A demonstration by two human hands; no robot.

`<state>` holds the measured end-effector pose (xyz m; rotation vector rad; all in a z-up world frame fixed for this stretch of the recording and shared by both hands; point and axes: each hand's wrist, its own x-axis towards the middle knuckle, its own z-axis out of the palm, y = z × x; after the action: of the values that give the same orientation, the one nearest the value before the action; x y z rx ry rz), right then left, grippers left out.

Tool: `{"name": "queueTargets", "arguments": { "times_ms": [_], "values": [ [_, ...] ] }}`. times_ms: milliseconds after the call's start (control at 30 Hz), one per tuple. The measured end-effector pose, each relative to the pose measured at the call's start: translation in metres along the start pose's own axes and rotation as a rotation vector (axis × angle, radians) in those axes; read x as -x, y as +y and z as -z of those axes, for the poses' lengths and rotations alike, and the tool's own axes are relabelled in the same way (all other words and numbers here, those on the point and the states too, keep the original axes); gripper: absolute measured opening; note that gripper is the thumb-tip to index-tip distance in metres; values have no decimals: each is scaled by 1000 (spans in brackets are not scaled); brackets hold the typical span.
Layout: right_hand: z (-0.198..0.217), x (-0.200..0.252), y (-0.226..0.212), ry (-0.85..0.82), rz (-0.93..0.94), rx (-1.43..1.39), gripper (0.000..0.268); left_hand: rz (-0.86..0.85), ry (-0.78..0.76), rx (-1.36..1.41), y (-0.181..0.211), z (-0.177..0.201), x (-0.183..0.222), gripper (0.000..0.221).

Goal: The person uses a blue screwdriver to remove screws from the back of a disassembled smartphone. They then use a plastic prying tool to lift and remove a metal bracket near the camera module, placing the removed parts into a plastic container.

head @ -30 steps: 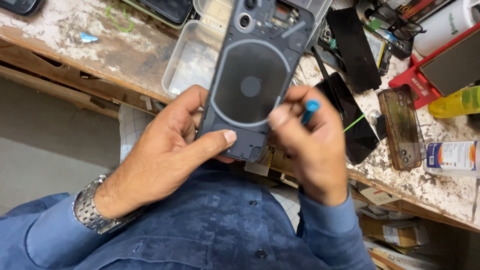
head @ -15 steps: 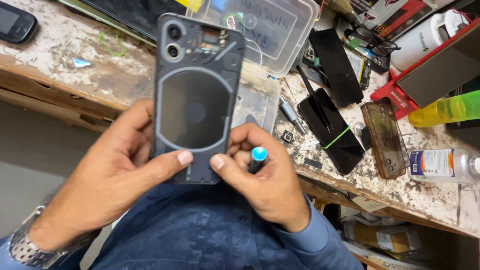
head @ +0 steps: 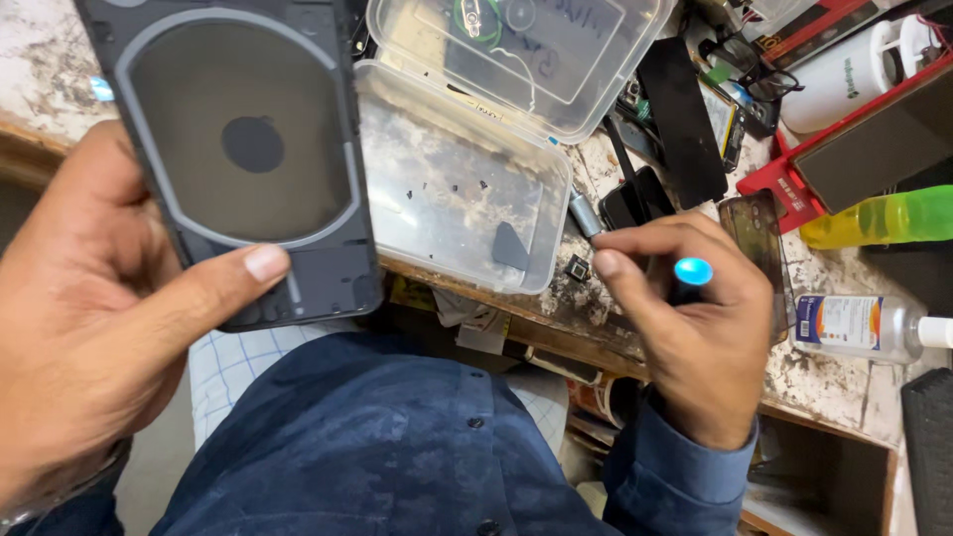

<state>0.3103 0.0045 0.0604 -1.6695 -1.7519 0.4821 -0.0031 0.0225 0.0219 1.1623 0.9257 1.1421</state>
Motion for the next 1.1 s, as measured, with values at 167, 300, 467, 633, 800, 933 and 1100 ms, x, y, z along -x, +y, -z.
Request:
{"name": "queueTargets", "arguments": {
  "times_ms": [167, 300, 467, 633, 800, 933, 1100],
  "values": [
    [-17, -21, -15, -145, 162, 297, 17, -34, -69, -61, -8, -7, -12, 58],
    [-35, -44, -31, -317, 231, 665, 34, -66, -172, 256, -17, -14, -20, 59],
    [-38, -58, -33, -432, 281, 835, 41, -40, -162, 320, -17, -18, -20, 62],
    [-39, -59, -25, -448, 288, 763, 38, -38, -168, 367, -16, -22, -21, 63],
    [-38, -57, -19, -445, 303, 615, 37, -21, -170, 382, -16, -24, -20, 61],
    [-35, -59, -17, -474, 287, 546, 35, -42, -195, 352, -16, -24, -21, 65],
    [-27, -51, -19, -386, 1, 231, 25, -31, -196, 318, -15, -26, -21, 72]
  ]
}}
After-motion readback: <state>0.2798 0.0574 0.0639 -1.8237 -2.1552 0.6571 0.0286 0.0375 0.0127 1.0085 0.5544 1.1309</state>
